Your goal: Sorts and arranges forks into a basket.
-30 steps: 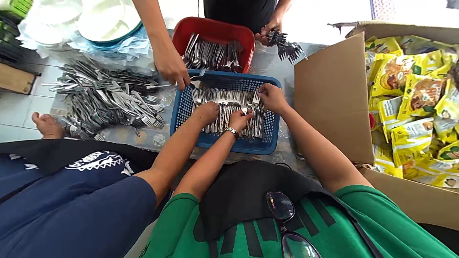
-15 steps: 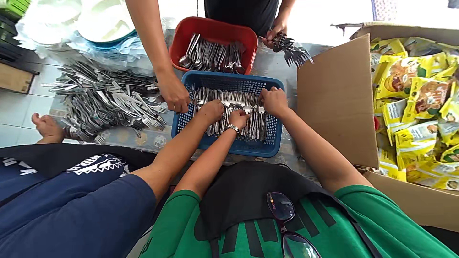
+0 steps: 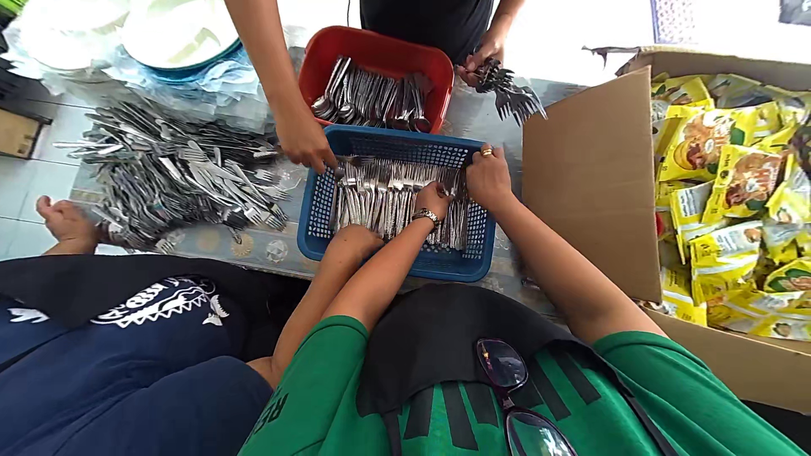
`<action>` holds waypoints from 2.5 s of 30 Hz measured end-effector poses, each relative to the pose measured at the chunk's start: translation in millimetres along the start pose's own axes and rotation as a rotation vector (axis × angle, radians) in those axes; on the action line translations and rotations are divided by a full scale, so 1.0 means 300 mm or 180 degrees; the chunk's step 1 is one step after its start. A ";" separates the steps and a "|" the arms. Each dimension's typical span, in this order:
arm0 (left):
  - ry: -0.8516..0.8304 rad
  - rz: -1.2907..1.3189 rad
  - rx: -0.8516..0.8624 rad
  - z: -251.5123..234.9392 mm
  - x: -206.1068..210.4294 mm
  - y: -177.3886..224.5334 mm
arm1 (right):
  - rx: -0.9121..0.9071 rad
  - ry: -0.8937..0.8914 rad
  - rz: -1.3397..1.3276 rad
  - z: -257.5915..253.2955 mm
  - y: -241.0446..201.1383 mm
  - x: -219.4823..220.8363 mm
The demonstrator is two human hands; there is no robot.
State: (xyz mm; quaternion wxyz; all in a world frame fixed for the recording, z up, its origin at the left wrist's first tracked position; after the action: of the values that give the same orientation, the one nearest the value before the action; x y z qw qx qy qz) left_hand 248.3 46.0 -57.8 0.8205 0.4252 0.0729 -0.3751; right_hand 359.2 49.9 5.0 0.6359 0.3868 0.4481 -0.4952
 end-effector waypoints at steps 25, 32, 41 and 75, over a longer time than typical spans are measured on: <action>-0.0002 -0.2262 0.1833 0.157 0.135 -0.012 | -0.0048 -0.0042 -0.0125 -0.028 0.035 -0.032; -0.0372 -0.2856 0.1878 0.121 0.211 -0.068 | 0.0209 0.1043 -0.1159 0.087 0.044 -0.042; -0.0454 -0.2610 0.2028 0.158 0.182 -0.037 | -0.0028 0.1351 -0.1213 0.155 -0.020 0.046; -0.0330 -0.3005 0.2019 0.123 0.172 -0.088 | -0.0335 0.0677 -0.0831 0.126 -0.055 0.058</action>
State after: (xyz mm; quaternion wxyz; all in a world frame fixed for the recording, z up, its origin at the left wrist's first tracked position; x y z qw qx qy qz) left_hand 259.8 -19.8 -74.3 0.3987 0.5530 0.0985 -0.7250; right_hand 351.9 6.1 -0.9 0.5346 0.3418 0.5846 -0.5056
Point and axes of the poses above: each hand's wrist, its own z-axis away from the middle knuckle, its own x-axis out of the palm, y = z × x, the point moved 7 cm from there along -z, towards the middle knuckle, and after that the axes turned 8 degrees about -x, right-handed, at the moved point
